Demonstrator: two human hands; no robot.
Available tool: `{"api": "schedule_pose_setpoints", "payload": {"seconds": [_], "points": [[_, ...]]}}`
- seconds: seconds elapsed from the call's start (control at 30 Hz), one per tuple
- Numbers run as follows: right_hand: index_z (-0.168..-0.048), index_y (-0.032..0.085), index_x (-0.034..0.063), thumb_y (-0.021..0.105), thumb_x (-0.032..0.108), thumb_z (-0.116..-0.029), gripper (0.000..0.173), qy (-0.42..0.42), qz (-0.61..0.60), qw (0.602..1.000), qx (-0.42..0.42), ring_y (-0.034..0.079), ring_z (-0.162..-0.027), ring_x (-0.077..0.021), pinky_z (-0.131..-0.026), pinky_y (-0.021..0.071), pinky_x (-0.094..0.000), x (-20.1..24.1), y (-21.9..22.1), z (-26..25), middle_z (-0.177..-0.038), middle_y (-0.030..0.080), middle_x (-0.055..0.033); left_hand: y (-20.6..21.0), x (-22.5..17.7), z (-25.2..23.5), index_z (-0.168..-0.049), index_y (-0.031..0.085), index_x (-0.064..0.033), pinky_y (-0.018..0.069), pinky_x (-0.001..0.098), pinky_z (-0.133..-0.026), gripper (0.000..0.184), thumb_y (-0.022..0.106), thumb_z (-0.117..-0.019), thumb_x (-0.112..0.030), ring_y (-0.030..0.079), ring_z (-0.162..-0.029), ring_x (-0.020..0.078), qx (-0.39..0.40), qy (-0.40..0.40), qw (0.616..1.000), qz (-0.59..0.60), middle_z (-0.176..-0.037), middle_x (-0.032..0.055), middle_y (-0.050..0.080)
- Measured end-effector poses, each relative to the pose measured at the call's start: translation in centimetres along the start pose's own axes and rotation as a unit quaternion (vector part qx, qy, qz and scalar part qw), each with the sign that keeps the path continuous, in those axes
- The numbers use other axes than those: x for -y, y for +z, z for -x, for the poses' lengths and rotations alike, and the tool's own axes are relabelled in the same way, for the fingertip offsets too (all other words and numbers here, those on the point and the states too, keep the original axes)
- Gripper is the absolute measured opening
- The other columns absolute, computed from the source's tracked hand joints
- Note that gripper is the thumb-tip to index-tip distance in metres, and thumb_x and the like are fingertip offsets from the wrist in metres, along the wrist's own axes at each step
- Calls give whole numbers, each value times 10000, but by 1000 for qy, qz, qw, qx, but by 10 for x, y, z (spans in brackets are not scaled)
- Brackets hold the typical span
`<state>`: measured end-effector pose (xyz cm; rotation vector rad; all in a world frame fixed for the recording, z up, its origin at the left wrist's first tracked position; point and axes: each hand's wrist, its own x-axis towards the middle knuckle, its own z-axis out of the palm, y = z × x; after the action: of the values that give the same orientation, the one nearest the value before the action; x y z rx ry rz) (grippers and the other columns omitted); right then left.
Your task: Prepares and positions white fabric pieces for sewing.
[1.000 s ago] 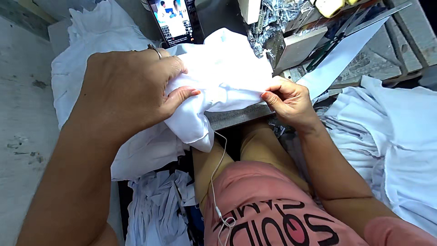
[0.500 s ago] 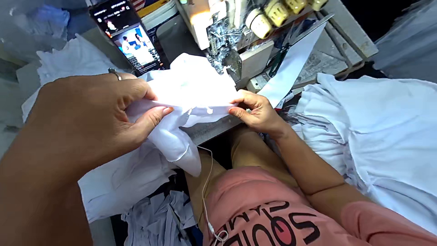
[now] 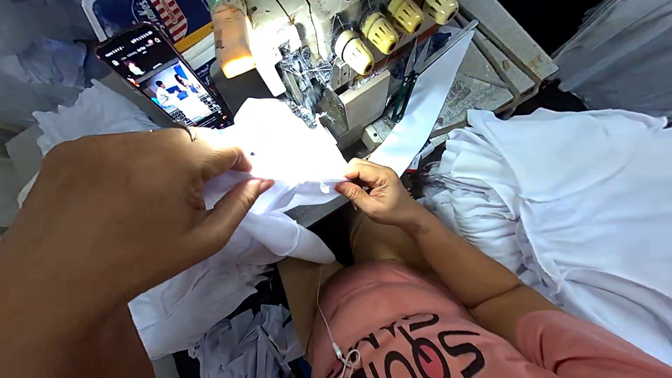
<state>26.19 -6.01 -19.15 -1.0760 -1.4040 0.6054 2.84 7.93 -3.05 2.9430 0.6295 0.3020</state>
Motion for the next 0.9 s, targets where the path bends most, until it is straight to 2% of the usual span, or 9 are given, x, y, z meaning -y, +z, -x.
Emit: {"api": "schedule_pose_setpoints", "payload": {"seconds": [0.2, 0.4, 0.53, 0.67, 0.9], "points": [[-902, 672, -76, 611, 2, -968, 119, -7, -21, 1000, -16, 580, -757, 11, -694, 505, -104, -4, 6, -15, -862, 616, -59, 16, 9, -17, -852, 672, -138, 383, 439, -519, 407, 551, -970, -508, 563, -607, 199, -5, 8, 1000, 5, -695, 29, 584], [-893, 660, -74, 612, 23, -978, 137, -36, -45, 998, -27, 564, -743, 19, -663, 485, -115, -14, 10, -32, -868, 615, -57, 29, -3, -33, -863, 677, -66, 340, 486, -506, 450, 523, -1005, -464, 559, -567, 319, -26, 30, 998, -49, -647, 125, 561], [-909, 658, -86, 604, 14, -978, 133, -44, -54, 997, -23, 555, -735, 17, -651, 480, -116, -16, 10, -36, -891, 618, -72, 32, -4, -39, -855, 677, -71, 325, 477, -501, 454, 527, -1005, -473, 538, -539, 313, -30, 33, 998, -50, -618, 122, 542], [-905, 661, -69, 617, 11, -967, 110, -17, -25, 999, -12, 558, -734, 5, -654, 484, -110, 0, 6, -27, -884, 612, -71, 31, -11, -38, -807, 656, -87, 305, 451, -489, 457, 522, -998, -479, 508, -505, 271, -29, 43, 998, -41, -588, 87, 516], [-926, 674, -90, 593, 12, -977, 139, -42, -15, 998, -32, 587, -810, -23, -739, 490, -136, -9, 10, -28, -890, 645, -99, 39, -17, -47, -804, 640, -60, 317, 450, -486, 429, 549, -999, -431, 513, -511, 281, -21, 58, 998, -28, -595, 99, 508]]}}
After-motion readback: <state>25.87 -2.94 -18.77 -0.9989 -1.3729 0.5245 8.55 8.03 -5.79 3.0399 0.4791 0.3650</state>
